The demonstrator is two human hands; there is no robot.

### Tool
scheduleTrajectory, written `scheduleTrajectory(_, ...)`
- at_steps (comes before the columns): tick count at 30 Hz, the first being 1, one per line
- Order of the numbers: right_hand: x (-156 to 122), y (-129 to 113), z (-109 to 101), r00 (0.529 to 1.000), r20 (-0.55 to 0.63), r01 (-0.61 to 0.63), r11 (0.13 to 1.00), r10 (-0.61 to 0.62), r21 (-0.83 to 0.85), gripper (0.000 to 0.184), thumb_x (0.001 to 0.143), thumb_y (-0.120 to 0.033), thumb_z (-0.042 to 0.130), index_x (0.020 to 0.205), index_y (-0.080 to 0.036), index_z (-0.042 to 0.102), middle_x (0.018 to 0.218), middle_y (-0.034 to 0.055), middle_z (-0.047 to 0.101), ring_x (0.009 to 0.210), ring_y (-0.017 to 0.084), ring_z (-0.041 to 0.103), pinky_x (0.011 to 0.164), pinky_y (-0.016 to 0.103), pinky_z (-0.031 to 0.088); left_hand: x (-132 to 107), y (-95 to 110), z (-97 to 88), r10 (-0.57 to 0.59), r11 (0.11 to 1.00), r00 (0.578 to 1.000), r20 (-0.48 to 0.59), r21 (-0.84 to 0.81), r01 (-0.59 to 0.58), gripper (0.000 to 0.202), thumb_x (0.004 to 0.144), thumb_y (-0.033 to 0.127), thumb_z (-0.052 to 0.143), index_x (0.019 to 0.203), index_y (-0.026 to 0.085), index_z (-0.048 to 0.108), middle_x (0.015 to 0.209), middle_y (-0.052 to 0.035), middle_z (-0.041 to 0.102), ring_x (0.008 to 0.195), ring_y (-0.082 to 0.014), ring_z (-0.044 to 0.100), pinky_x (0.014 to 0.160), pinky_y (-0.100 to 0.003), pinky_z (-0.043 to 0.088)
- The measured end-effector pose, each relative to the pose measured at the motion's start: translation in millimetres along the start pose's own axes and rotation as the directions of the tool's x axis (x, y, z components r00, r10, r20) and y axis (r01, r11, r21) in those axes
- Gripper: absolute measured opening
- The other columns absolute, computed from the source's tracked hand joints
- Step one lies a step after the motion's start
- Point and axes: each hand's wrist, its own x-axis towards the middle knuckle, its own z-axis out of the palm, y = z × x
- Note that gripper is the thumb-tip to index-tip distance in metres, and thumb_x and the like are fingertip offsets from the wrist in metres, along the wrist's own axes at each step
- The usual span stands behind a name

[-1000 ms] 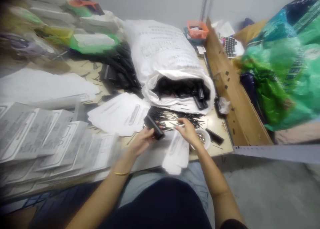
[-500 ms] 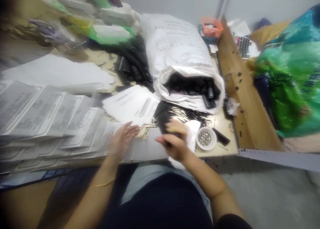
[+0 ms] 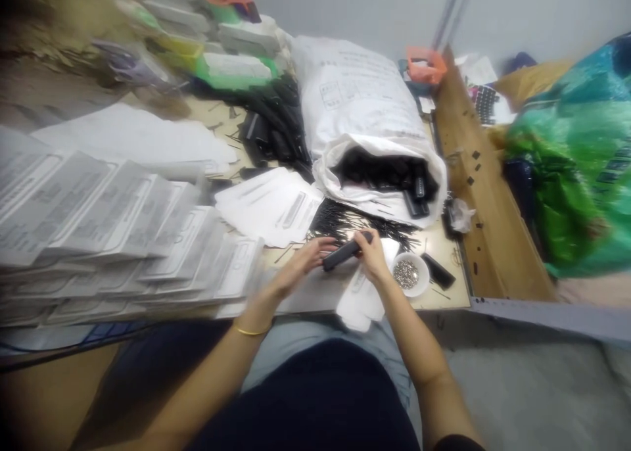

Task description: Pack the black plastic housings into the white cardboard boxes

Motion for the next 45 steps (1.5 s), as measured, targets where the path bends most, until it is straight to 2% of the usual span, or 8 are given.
scheduleTrajectory(6, 8.6, 5.5, -9.5, 0.996, -0.087, 0.013, 0.999, -0.008, 0.053, 0.038, 0.067, -0.043, 0.071, 0.089, -0.023, 0.047, 0.079, -0.0038, 0.058, 0.07, 0.011, 0.056, 0.06, 0.023, 0.049, 13.4, 6.9, 26.0, -0.018, 0.977, 0.985, 0.171, 0.211, -0.018, 0.041, 0.078, 0.039, 0.063, 0.113, 0.019, 0.06, 0.101, -0.0081, 0.067, 0.083, -0.0227, 0.063, 0.078, -0.036, 0.048)
scheduleTrajectory(13, -7.6, -27.7, 4.4, 0.986, -0.041, 0.164, 0.974, -0.16, 0.158, 0.033, 0.067, -0.03, 0.071, 0.09, -0.024, 0.049, 0.081, -0.0015, 0.062, 0.077, 0.015, 0.063, 0.082, 0.038, 0.052, 11.2, -6.5, 22.2, 0.345, 0.822, 0.936, 0.071, 0.459, -0.337, 0.051, 0.066, 0.029, 0.075, 0.115, 0.023, 0.059, 0.119, -0.0092, 0.056, 0.115, -0.028, 0.049, 0.104, -0.046, 0.035)
scheduleTrajectory(19, -28.3, 1.8, 29.3, 0.792, 0.472, 0.54, 0.805, -0.387, -0.245, 0.016, 0.065, -0.027, 0.068, 0.072, -0.024, 0.053, 0.074, -0.0005, 0.06, 0.078, 0.019, 0.06, 0.079, 0.04, 0.05, -17.6, -3.2, -31.9, 0.461, 0.887, 0.809, -0.365, 0.154, -0.436, 0.045, 0.082, 0.042, 0.058, 0.122, 0.024, 0.051, 0.127, -0.0079, 0.053, 0.126, -0.0226, 0.045, 0.112, -0.041, 0.026)
scheduleTrajectory(27, 9.0, 11.5, 33.1, 0.932, 0.26, 0.319, 0.91, -0.251, -0.265, 0.027, 0.079, -0.04, 0.057, 0.097, -0.02, 0.055, 0.093, 0.0019, 0.063, 0.089, 0.016, 0.06, 0.084, 0.032, 0.048, 7.3, -15.2, -8.7, 0.188, 0.85, 0.981, 0.05, 0.492, -0.188, 0.073, 0.07, 0.038, 0.071, 0.135, 0.023, 0.04, 0.143, -0.0118, 0.041, 0.135, -0.0297, 0.034, 0.112, -0.044, 0.024)
scheduleTrajectory(32, -16.6, -28.5, -49.8, 0.946, 0.094, 0.228, 0.43, -0.31, -0.874, 0.033, 0.078, -0.036, 0.064, 0.107, -0.021, 0.056, 0.111, 0.0088, 0.058, 0.108, 0.025, 0.049, 0.094, 0.042, 0.037, 51.7, -30.9, 2.6, 0.194, 0.81, 0.979, -0.059, 0.573, -0.126, 0.065, 0.071, 0.039, 0.069, 0.129, 0.019, 0.047, 0.133, -0.0154, 0.051, 0.124, -0.0346, 0.047, 0.106, -0.048, 0.031)
scheduleTrajectory(37, -12.5, -18.9, -93.9, 0.985, 0.04, 0.047, 0.036, -0.169, -0.998, 0.037, 0.07, -0.025, 0.073, 0.101, -0.017, 0.057, 0.105, 0.0112, 0.057, 0.103, 0.027, 0.05, 0.087, 0.041, 0.036, 65.9, -48.3, 12.3, 0.356, 0.749, 0.927, -0.119, 0.63, -0.207, 0.067, 0.069, 0.035, 0.071, 0.128, 0.014, 0.048, 0.133, -0.0189, 0.046, 0.131, -0.0359, 0.036, 0.11, -0.052, 0.023)
scheduleTrajectory(41, 1.9, -25.7, -87.9, 0.987, 0.115, 0.132, 0.146, -0.117, -0.981, 0.007, 0.076, -0.019, 0.063, 0.077, -0.017, 0.057, 0.087, 0.0043, 0.061, 0.09, 0.021, 0.054, 0.086, 0.038, 0.034, 41.6, -37.8, 41.1, 0.37, 0.767, 0.928, -0.035, 0.576, -0.284, 0.064, 0.073, 0.036, 0.069, 0.131, 0.02, 0.046, 0.138, -0.0141, 0.042, 0.134, -0.0305, 0.034, 0.113, -0.047, 0.022)
scheduleTrajectory(45, 1.8, -48.3, -82.4, 0.911, 0.324, 0.41, 0.464, -0.257, -0.785, 0.013, 0.082, -0.026, 0.057, 0.072, -0.02, 0.053, 0.08, 0.001, 0.061, 0.082, 0.017, 0.053, 0.082, 0.035, 0.038, 14.3, -21.3, 70.7, -0.018, 0.987, 0.991, 0.133, 0.163, -0.004, 0.055, 0.074, 0.043, 0.067, 0.121, 0.017, 0.056, 0.124, -0.015, 0.057, 0.115, -0.032, 0.054, 0.099, -0.045, 0.042)
